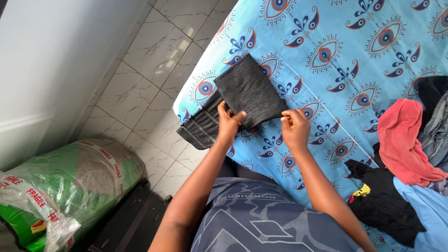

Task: The person takes a pair of trousers from a pile on the bed, spreads them flat, folds them in half lengthwise, and then rolls them into a bundle before placing them in a drawer.

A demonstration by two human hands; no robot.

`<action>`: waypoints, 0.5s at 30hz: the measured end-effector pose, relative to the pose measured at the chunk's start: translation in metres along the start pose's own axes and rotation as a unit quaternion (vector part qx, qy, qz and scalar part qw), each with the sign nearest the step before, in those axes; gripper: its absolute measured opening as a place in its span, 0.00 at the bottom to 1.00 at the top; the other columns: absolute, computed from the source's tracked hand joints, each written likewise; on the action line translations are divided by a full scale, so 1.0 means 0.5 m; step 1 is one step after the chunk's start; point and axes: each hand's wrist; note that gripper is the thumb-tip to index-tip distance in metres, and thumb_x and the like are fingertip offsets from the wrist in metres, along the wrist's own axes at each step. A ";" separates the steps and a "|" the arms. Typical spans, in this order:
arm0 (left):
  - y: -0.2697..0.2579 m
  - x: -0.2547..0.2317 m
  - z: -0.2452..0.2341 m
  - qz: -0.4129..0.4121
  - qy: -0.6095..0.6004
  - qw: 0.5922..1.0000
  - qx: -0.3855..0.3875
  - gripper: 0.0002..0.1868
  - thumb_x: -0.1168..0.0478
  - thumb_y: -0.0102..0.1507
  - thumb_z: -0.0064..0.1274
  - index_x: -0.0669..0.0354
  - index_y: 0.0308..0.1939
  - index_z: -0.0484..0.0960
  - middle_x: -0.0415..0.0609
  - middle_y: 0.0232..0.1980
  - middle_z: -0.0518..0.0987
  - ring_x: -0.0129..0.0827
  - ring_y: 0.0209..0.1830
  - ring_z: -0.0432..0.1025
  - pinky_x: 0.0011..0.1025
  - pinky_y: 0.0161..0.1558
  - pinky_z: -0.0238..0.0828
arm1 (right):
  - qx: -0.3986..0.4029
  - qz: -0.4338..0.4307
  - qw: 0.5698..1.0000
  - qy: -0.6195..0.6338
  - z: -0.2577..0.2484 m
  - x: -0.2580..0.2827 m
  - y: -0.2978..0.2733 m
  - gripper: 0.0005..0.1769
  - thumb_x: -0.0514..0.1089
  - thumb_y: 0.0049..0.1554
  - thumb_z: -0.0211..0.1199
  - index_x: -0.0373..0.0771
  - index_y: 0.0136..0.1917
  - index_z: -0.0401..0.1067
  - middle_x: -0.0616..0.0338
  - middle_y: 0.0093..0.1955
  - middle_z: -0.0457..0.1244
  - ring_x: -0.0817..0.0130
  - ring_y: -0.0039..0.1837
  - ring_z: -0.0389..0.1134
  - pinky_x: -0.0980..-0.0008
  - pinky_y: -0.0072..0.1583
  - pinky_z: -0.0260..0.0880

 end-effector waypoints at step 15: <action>-0.085 0.038 0.060 0.080 0.213 0.968 -0.110 0.58 0.76 0.52 0.66 0.50 0.79 0.48 0.44 0.36 0.69 0.31 0.34 0.69 0.31 0.38 0.72 | 0.097 -0.076 0.986 -0.115 0.040 0.025 0.030 0.15 0.33 0.50 0.67 0.38 0.51 0.74 0.54 0.49 0.62 0.57 0.45 0.67 0.59 0.47 0.68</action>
Point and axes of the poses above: each hand's wrist, its own y-axis towards the middle knuckle, its own z-axis out of the palm, x = y × z
